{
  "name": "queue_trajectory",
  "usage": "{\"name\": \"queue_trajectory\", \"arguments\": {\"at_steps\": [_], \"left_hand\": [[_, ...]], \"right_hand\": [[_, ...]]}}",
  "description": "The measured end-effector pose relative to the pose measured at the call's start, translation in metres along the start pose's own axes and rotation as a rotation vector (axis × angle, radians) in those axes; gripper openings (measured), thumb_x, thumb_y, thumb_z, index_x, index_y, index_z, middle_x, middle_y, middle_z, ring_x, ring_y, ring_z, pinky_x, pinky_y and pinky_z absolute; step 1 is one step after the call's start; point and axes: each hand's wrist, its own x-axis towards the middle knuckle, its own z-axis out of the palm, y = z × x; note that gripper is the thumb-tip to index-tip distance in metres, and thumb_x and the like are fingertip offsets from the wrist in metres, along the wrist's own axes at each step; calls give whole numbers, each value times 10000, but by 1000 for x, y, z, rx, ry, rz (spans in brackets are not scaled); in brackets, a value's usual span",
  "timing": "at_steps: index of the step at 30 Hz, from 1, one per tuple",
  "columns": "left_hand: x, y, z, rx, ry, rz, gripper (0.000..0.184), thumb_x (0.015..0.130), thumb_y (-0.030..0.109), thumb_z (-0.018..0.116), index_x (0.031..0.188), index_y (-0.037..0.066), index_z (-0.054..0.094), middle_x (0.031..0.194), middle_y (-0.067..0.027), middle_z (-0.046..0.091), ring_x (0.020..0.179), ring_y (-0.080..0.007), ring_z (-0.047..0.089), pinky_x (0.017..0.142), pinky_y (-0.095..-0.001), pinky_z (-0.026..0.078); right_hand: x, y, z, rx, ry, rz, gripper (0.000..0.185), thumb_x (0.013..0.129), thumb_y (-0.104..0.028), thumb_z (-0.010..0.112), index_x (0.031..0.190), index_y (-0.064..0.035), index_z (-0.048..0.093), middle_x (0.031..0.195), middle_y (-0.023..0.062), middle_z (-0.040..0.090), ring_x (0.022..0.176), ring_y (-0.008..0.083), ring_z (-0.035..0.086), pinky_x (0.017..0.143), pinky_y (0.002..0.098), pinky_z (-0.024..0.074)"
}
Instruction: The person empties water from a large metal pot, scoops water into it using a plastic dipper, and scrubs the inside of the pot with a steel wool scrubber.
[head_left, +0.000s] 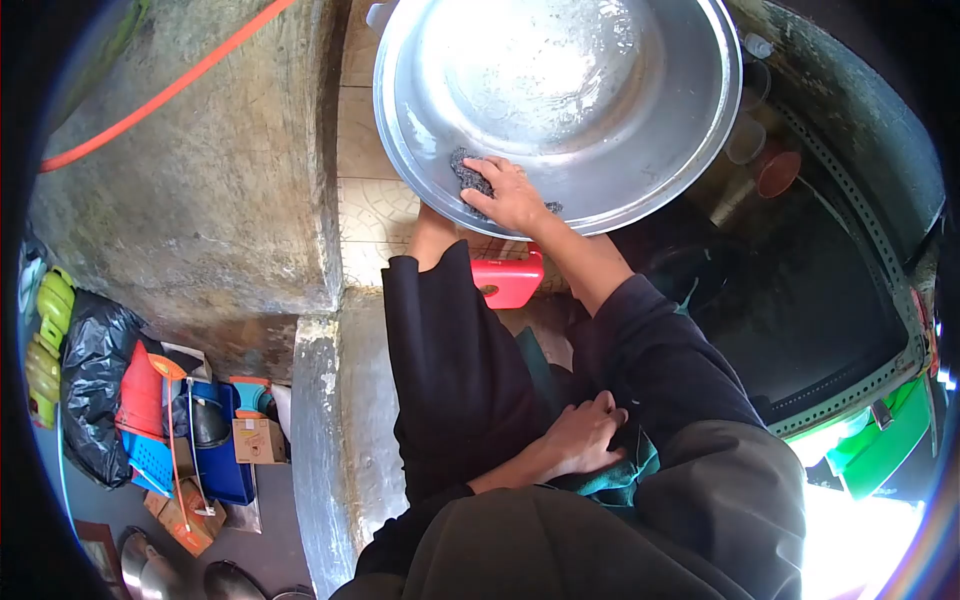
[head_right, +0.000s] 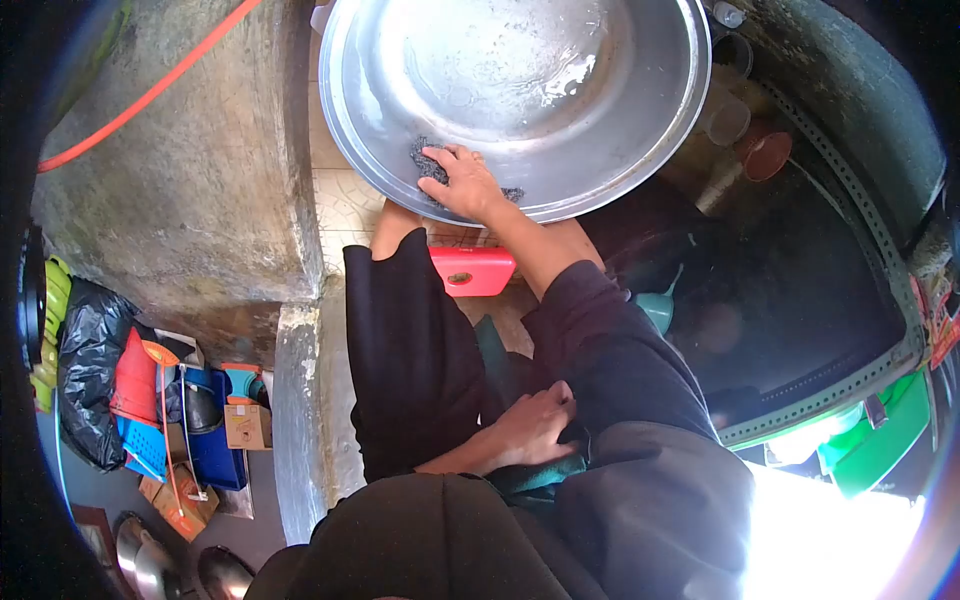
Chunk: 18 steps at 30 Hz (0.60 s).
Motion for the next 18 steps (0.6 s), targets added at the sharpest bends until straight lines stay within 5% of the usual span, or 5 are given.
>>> {"name": "queue_trajectory", "arguments": {"at_steps": [2,8,12,15,18], "left_hand": [[0,4,4,-2,-3,4,585,770,358,665,1215,10,512,1144,-137,448,1011,-318,546,852,-446,440],[12,-1,9,-73,18,48,587,766,353,666,1216,13,503,1143,-150,444,1001,-338,543,850,-452,445],[21,-3,14,-67,41,39,587,748,348,667,1218,34,508,1133,-149,442,1022,-333,535,855,-455,439],[20,1,16,-48,11,24,581,738,347,669,1210,46,516,1127,-144,446,1026,-331,534,857,-458,436],[23,-2,13,-75,15,37,577,736,353,671,1201,48,519,1122,-143,448,1022,-331,536,855,-457,437]], "right_hand": [[-15,12,-11,17,-3,-118,476,773,-380,628,1219,-225,566,1300,153,467,1178,368,446,1013,435,365],[-42,53,-76,-366,-305,57,412,742,-315,639,1141,-214,613,1256,112,512,1150,344,466,991,412,388],[29,2,1,230,11,-147,451,780,-318,602,1191,-134,581,1218,146,529,1151,347,462,995,404,379],[50,-3,10,287,82,-204,479,796,-318,588,1221,-99,556,1227,166,516,1154,355,455,1001,395,372],[5,62,-40,-317,-334,106,457,806,-288,547,1239,-142,566,1300,127,474,1196,342,432,1012,430,358]]}}
